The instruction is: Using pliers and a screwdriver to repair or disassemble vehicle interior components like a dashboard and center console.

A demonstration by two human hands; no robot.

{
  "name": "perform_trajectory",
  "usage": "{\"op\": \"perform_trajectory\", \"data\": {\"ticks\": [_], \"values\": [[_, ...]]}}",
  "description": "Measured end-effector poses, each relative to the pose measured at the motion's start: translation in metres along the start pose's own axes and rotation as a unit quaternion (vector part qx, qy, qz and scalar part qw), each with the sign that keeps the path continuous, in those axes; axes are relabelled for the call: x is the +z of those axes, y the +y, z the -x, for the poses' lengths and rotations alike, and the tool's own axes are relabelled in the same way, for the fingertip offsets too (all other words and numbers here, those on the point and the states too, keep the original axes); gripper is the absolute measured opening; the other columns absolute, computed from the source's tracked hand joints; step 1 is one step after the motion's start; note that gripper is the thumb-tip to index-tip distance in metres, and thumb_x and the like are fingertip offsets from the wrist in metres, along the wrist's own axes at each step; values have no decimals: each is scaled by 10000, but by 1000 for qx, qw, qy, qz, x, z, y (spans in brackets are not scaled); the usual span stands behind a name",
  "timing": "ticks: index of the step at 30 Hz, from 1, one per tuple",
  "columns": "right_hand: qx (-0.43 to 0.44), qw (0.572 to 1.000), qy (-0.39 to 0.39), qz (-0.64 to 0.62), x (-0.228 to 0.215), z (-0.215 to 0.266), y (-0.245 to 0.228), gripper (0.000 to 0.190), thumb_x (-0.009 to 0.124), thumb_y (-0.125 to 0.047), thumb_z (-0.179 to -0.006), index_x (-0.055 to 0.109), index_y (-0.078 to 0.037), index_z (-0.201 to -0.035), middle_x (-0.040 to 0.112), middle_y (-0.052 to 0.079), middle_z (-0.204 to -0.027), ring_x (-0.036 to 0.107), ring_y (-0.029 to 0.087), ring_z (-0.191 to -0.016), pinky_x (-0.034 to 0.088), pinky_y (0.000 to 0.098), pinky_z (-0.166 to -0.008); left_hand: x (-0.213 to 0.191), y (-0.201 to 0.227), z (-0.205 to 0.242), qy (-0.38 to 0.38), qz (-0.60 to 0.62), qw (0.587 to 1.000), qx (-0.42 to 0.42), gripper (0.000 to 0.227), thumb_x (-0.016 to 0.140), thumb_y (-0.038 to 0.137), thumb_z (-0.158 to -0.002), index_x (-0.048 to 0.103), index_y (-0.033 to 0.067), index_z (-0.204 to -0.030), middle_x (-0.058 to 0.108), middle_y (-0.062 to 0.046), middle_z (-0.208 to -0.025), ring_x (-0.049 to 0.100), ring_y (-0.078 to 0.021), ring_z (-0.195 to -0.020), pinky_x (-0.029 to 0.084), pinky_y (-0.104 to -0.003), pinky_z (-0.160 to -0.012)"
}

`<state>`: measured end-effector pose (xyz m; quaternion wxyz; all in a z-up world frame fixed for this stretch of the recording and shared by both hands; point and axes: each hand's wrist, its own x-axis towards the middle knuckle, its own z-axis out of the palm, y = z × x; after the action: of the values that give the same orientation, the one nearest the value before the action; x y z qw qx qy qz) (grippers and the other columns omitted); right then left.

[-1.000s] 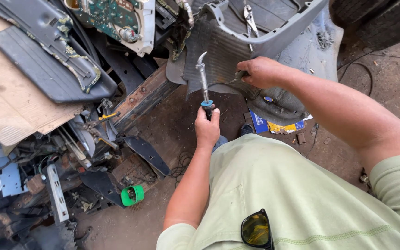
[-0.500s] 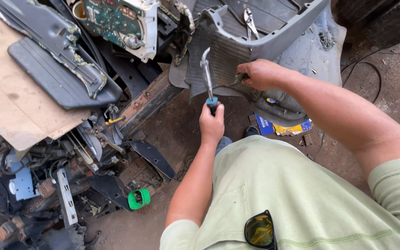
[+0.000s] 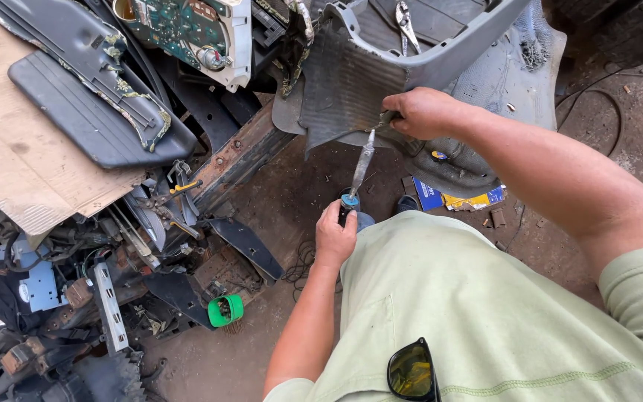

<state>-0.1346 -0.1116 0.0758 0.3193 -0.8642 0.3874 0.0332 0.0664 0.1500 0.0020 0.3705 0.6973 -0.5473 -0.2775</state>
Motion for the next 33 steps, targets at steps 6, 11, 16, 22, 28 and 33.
{"op": "perform_trajectory", "data": {"ticks": [6,11,16,22,28,33], "values": [[15,1000,-2,0,0,1,-2,333,700,-166,-891,637,-105,-1212,734,170,-896,707,370,-892,531,503,-786,-5,9,-6,-26,-16,1000,-7,301,663,154,-913,652,5,-1175,699,-216,-1080,677,-412,-1005,537,-467,-869],[15,1000,1,-4,-1,2,-4,329,705,-174,-887,641,-105,-1202,729,167,-887,703,374,-881,528,509,-776,-5,13,-14,-22,-20,1000,5,278,665,137,-913,654,19,-1165,699,-199,-1058,680,-404,-990,540,-459,-854],[4,1000,8,3,3,0,1,316,705,-180,-888,650,-104,-1190,727,168,-874,701,379,-874,530,510,-768,-6,16,-17,-19,-28,999,10,269,671,131,-910,654,29,-1158,696,-185,-1044,683,-395,-978,544,-455,-845],[-3,1000,10,-4,3,-1,2,318,698,-180,-885,646,-108,-1190,722,168,-855,701,382,-851,529,515,-750,-8,20,-21,-22,-32,999,15,266,673,134,-909,656,35,-1155,694,-183,-1044,683,-395,-980,545,-453,-841],[-5,1000,7,-1,1,0,0,287,687,-182,-894,654,-113,-1171,721,167,-847,699,384,-849,526,517,-750,-8,23,-24,-24,-36,999,2,267,673,132,-911,657,42,-1162,690,-181,-1048,681,-396,-979,542,-453,-834],[3,1000,-4,-9,-5,2,-6,280,672,-171,-900,652,-111,-1172,727,156,-851,709,367,-841,530,512,-751,-9,27,-25,-30,-43,999,-7,271,666,131,-913,655,42,-1169,690,-178,-1045,686,-388,-978,544,-451,-834]]}}
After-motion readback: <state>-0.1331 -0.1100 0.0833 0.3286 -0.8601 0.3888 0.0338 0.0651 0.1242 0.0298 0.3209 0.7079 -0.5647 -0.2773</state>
